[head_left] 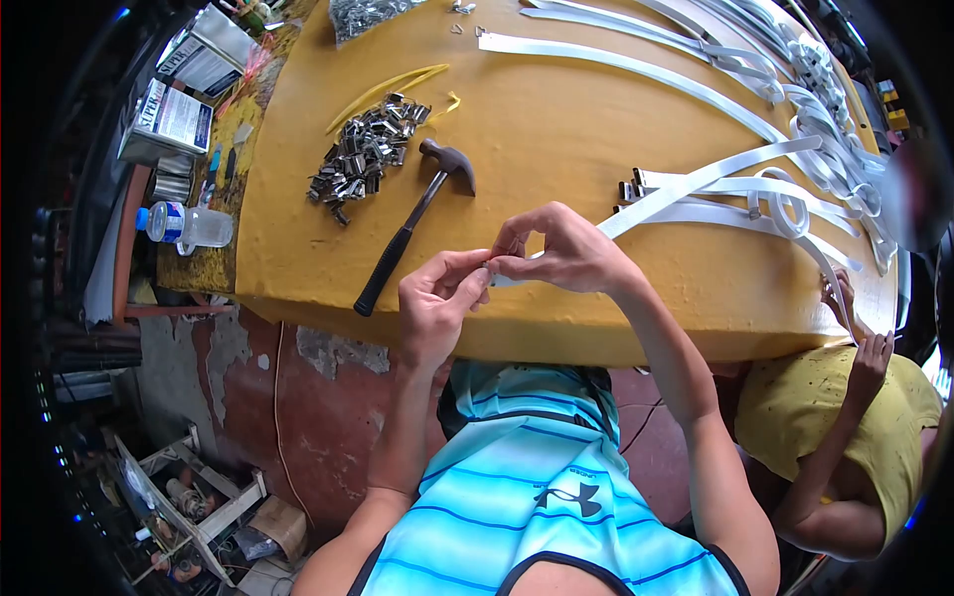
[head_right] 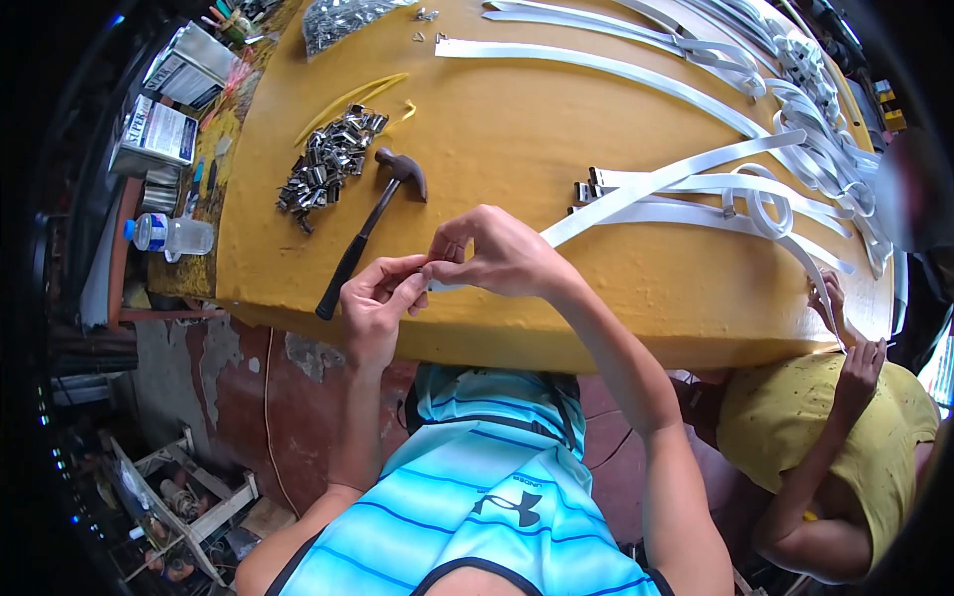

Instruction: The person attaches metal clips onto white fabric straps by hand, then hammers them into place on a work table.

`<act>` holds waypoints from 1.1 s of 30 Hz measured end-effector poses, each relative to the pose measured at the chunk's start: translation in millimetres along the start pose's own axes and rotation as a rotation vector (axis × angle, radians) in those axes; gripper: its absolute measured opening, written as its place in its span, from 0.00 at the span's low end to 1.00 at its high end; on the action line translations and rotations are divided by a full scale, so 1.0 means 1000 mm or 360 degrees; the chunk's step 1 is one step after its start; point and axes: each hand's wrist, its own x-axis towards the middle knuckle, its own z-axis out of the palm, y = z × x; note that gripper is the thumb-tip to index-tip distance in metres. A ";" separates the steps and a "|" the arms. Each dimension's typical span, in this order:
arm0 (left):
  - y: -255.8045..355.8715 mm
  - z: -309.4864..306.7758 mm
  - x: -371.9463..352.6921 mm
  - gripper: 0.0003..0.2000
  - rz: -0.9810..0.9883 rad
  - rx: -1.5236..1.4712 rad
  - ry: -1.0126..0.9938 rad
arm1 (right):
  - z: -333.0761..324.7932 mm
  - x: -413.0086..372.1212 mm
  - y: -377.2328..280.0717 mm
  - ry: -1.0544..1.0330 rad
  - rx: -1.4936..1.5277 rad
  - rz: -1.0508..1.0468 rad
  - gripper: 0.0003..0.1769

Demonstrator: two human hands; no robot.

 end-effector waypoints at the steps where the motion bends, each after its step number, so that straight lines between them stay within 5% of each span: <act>1: 0.000 0.001 0.000 0.10 -0.0001 0.0018 0.0002 | 0.000 0.001 0.002 0.0004 -0.0028 -0.0080 0.16; 12: -0.011 -0.001 0.004 0.10 -0.0061 -0.0098 0.0047 | 0.004 0.009 0.009 0.0090 -0.0407 -0.0494 0.12; 20: -0.011 0.002 -0.002 0.16 0.0040 -0.0099 0.0003 | 0.002 0.010 0.004 0.0041 -0.0119 -0.0115 0.16; 27: -0.015 0.007 -0.004 0.17 0.0057 -0.0120 0.0113 | 0.008 0.007 -0.002 0.0106 -0.0169 -0.0102 0.16; 33: -0.034 0.002 0.000 0.12 0.0126 -0.0353 0.0178 | 0.025 0.005 0.012 0.0383 -0.0430 -0.0536 0.12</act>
